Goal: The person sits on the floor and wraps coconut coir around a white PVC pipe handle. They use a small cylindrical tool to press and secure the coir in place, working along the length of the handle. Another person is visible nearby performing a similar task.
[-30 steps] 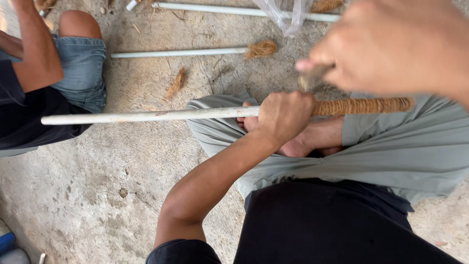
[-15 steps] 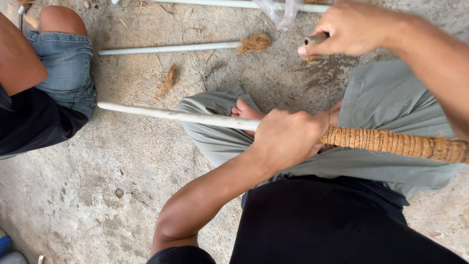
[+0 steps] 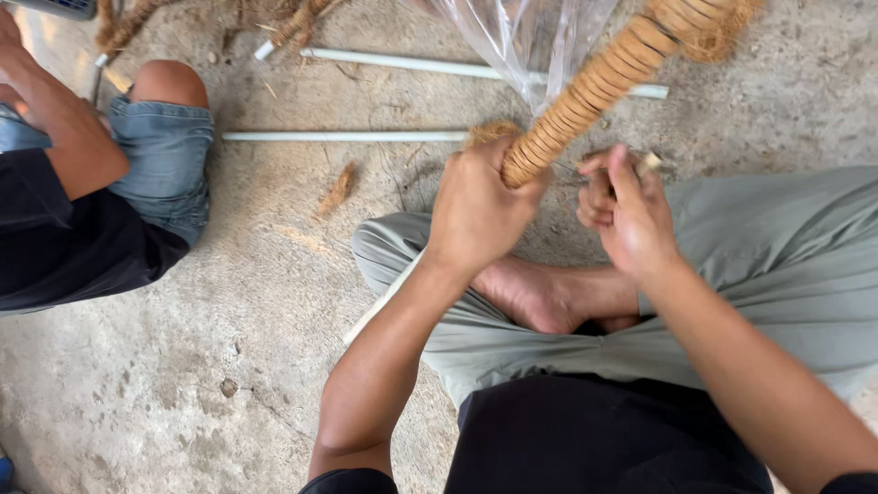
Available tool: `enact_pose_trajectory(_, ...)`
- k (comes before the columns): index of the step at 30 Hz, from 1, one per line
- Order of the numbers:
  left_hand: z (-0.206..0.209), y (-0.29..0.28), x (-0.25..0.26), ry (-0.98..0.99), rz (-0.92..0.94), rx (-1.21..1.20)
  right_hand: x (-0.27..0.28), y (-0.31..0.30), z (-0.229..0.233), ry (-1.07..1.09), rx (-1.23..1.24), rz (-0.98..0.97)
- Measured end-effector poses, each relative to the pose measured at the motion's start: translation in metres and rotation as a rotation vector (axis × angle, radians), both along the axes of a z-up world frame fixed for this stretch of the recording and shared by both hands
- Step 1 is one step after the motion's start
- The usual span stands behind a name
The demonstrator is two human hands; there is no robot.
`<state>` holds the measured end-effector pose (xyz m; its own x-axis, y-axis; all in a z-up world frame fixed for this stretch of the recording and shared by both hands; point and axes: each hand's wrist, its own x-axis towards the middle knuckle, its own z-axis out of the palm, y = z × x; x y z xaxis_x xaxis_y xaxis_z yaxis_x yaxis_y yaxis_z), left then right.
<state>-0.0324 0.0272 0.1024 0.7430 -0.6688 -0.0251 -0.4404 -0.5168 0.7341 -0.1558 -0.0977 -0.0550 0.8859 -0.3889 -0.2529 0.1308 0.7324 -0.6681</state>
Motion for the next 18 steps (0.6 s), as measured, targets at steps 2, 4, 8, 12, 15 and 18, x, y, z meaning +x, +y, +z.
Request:
enact_pose_trajectory(2, 0.000, 0.000, 0.014, 0.107, 0.085, 0.052, -0.007, 0.011, 0.013, -0.049, 0.094, -0.055)
enact_pose_trajectory(4, -0.001, 0.000, 0.025, 0.102, 0.133, 0.106, -0.011, 0.021, 0.025, -0.104, 0.131, -0.064)
enact_pose_trajectory(8, -0.012, -0.002, 0.036, 0.029, 0.152, 0.135, -0.021, 0.028, 0.051, 0.124, -0.472, 0.096)
enact_pose_trajectory(12, -0.032, -0.001, 0.032, -0.181, 0.100, 0.205, -0.035, 0.024, 0.086, 0.268, -1.165, 0.213)
enact_pose_trajectory(15, -0.050, -0.006, 0.021, -0.272, 0.054, 0.296, -0.034, 0.023, 0.116, 0.128, -1.555, 0.225)
enact_pose_trajectory(18, -0.067, -0.010, 0.010, -0.350, -0.065, 0.414, -0.023, 0.010, 0.146, 0.115, -1.896, 0.459)
